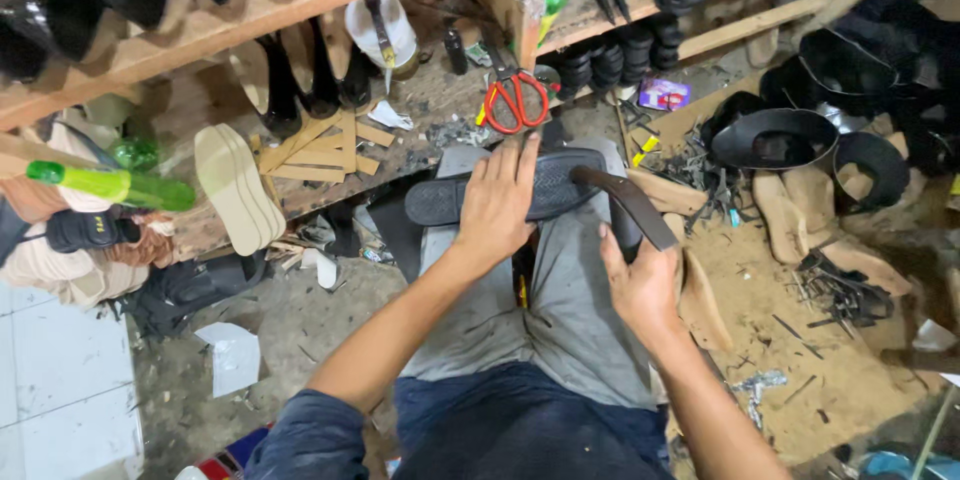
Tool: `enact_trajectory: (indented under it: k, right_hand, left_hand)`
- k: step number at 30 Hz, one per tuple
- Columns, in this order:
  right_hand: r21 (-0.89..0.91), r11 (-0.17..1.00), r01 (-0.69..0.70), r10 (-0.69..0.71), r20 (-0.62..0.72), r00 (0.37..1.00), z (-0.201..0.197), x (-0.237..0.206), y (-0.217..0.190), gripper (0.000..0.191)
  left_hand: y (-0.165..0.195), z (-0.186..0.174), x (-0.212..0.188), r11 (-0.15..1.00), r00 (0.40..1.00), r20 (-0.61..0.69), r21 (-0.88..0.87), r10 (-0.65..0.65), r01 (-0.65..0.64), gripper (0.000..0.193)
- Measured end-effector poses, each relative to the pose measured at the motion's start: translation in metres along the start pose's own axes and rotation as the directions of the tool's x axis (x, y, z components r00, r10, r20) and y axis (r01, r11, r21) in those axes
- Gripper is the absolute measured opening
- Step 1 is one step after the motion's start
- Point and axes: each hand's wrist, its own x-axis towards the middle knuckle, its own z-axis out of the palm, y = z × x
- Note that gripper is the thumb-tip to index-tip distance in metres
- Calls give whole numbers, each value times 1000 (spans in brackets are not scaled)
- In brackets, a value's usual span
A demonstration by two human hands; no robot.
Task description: The person attaches rubber soles to black high-heeled shoes using a curved metal tool. They press the sole onto the shoe, then use the tool to tap and secure the edges. The person repeats this process for multiple shoes, placing finished shoes on a nearby shelf.
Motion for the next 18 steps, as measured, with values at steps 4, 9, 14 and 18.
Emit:
enact_trajectory:
  k: [4, 9, 14, 18]
  right_hand:
    - [151, 900, -409, 384, 170, 908, -33, 5, -12, 20]
    - [853, 496, 164, 259, -325, 910, -24, -8, -31, 22]
    - [-64, 955, -289, 296, 226, 928, 10, -8, -5, 27]
    - [161, 861, -482, 448, 208, 869, -2, -18, -5, 25]
  left_hand:
    - [2, -2, -3, 996, 998, 56, 87, -18, 13, 105]
    - [2, 4, -3, 999, 1000, -6, 38, -1, 1, 105]
    - [-2, -1, 3, 999, 999, 34, 41, -15, 14, 105]
    - [3, -3, -1, 1000, 1000, 3, -28, -14, 14, 106]
